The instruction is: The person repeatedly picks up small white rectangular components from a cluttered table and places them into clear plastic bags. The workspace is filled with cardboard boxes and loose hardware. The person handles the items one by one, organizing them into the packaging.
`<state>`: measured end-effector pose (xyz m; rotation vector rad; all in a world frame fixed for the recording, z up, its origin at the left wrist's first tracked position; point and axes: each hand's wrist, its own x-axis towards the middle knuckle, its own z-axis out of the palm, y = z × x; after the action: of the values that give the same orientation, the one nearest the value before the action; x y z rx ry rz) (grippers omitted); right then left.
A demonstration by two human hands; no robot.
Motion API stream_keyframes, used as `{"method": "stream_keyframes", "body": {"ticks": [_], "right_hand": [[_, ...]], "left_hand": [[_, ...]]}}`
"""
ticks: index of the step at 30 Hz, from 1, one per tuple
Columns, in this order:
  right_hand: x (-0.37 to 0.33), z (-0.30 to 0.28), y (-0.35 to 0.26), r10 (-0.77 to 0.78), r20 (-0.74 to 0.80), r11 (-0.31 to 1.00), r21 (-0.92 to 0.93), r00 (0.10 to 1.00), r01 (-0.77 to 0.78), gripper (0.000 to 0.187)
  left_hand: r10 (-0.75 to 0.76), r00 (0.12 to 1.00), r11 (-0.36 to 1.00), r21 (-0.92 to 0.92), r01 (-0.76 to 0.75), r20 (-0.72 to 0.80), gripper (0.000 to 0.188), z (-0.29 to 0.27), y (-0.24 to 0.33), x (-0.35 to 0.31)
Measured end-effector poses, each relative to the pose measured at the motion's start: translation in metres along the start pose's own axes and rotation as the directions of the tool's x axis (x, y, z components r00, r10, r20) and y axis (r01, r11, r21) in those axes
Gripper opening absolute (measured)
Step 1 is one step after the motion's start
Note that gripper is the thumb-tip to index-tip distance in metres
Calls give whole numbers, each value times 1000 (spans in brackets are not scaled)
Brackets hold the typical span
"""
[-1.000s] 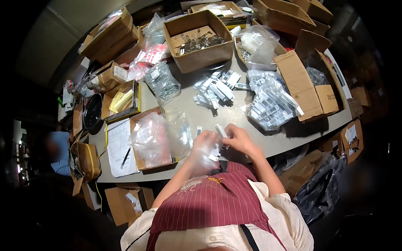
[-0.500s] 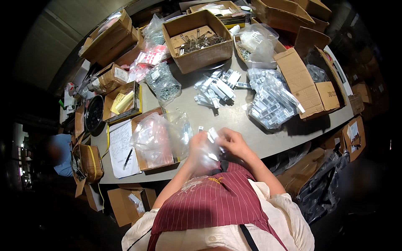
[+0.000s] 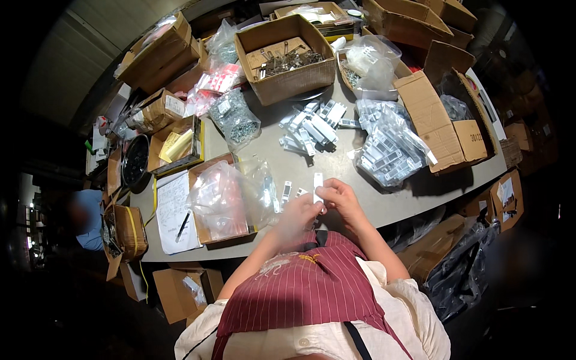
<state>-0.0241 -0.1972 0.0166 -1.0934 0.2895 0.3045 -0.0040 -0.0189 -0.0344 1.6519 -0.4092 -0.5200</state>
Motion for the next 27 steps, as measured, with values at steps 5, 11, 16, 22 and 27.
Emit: {"method": "stream_keyframes", "body": {"ticks": [5,11,16,22,27], "right_hand": [[3,-12,10,-55,-10,997,-50,998,54,24],[1,-10,11,-37,42,999,20,998,36,26],[-5,0,-5,7,34,990,143,999,-12,25],[14,-24,25,-196,-90,871,-474,976,131,25],[21,-24,22,-485,102,282,-922,868,266,23]], "left_hand": [[-139,975,974,204,102,175,17,-12,44,-5],[308,939,836,429,-343,151,16,-11,29,-9],[330,939,883,385,-270,-99,33,-12,39,-13],[409,703,910,314,-270,-581,32,-62,81,-27],[382,476,924,320,-209,-792,38,-145,155,-54]]}}
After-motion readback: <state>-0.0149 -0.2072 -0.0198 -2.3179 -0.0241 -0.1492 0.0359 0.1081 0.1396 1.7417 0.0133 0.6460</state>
